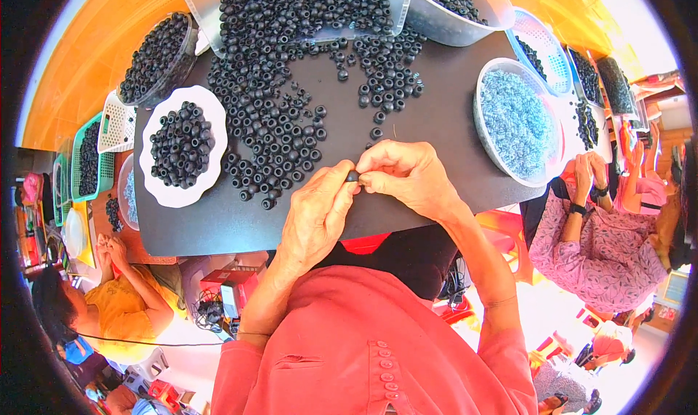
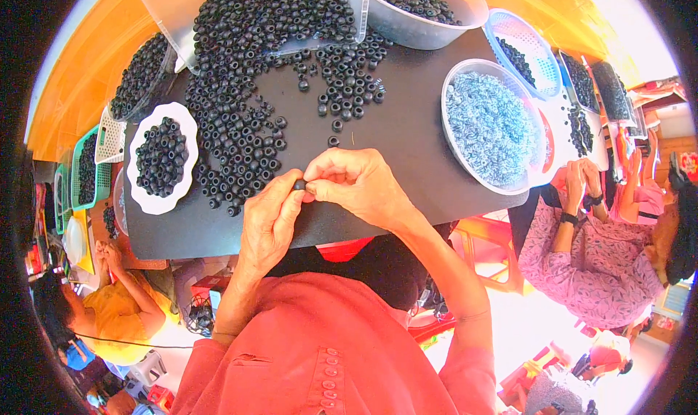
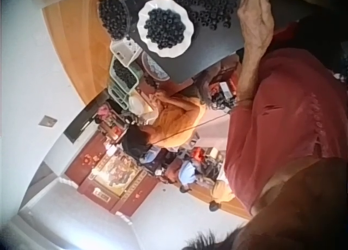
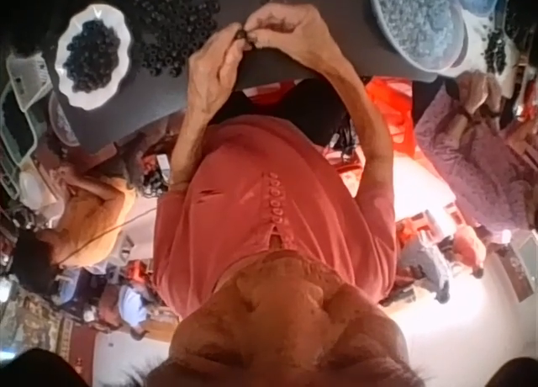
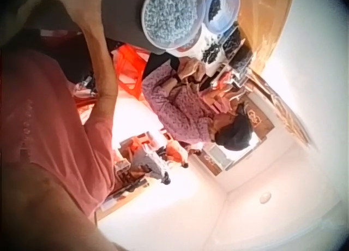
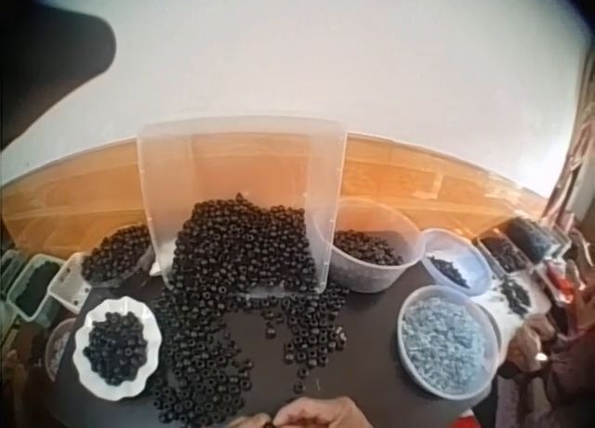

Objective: The person sorts small black plastic rings by hand, moving them from containers into sorting trays and onto a white plate at a low table.

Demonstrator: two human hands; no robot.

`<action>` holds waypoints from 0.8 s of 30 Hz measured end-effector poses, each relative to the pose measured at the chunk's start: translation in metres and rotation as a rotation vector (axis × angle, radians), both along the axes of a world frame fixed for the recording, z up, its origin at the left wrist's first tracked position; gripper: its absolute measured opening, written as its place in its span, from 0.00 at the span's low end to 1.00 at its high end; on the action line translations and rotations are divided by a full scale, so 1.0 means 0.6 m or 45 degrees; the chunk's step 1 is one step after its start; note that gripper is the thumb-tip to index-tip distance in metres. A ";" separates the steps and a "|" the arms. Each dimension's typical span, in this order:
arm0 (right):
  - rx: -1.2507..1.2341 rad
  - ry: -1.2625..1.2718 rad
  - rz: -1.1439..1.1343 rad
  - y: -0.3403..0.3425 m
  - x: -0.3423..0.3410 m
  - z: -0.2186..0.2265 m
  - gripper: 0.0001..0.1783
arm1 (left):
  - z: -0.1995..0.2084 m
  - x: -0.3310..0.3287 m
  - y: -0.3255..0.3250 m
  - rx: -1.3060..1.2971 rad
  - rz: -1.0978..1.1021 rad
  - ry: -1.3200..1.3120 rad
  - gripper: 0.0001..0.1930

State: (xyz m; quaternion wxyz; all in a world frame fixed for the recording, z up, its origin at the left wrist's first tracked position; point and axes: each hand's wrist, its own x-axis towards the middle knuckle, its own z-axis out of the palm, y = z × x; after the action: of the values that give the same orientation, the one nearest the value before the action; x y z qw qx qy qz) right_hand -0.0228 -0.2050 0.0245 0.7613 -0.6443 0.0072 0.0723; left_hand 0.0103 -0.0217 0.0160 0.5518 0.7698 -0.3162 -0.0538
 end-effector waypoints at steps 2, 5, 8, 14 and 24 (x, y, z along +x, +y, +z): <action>0.032 0.028 0.013 -0.004 0.002 -0.004 0.05 | 0.001 -0.001 0.000 -0.001 -0.002 -0.010 0.11; 0.139 0.133 0.088 -0.007 0.004 -0.015 0.04 | -0.004 0.004 0.004 0.020 -0.023 -0.075 0.13; 0.254 0.096 0.056 0.002 0.005 -0.022 0.05 | 0.002 0.012 0.008 0.056 -0.057 -0.151 0.16; 0.245 0.066 -0.062 0.011 0.003 -0.024 0.06 | 0.006 0.015 0.006 0.084 -0.064 -0.208 0.14; 0.144 -0.037 -0.014 0.013 -0.005 -0.022 0.07 | 0.021 0.004 0.000 0.041 -0.105 0.071 0.06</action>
State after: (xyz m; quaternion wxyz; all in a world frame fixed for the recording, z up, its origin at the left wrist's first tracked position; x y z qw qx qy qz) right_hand -0.0259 -0.1974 0.0115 0.7970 -0.6010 -0.0046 0.0590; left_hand 0.0128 -0.0216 0.0286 0.5453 0.7631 -0.3312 -0.1033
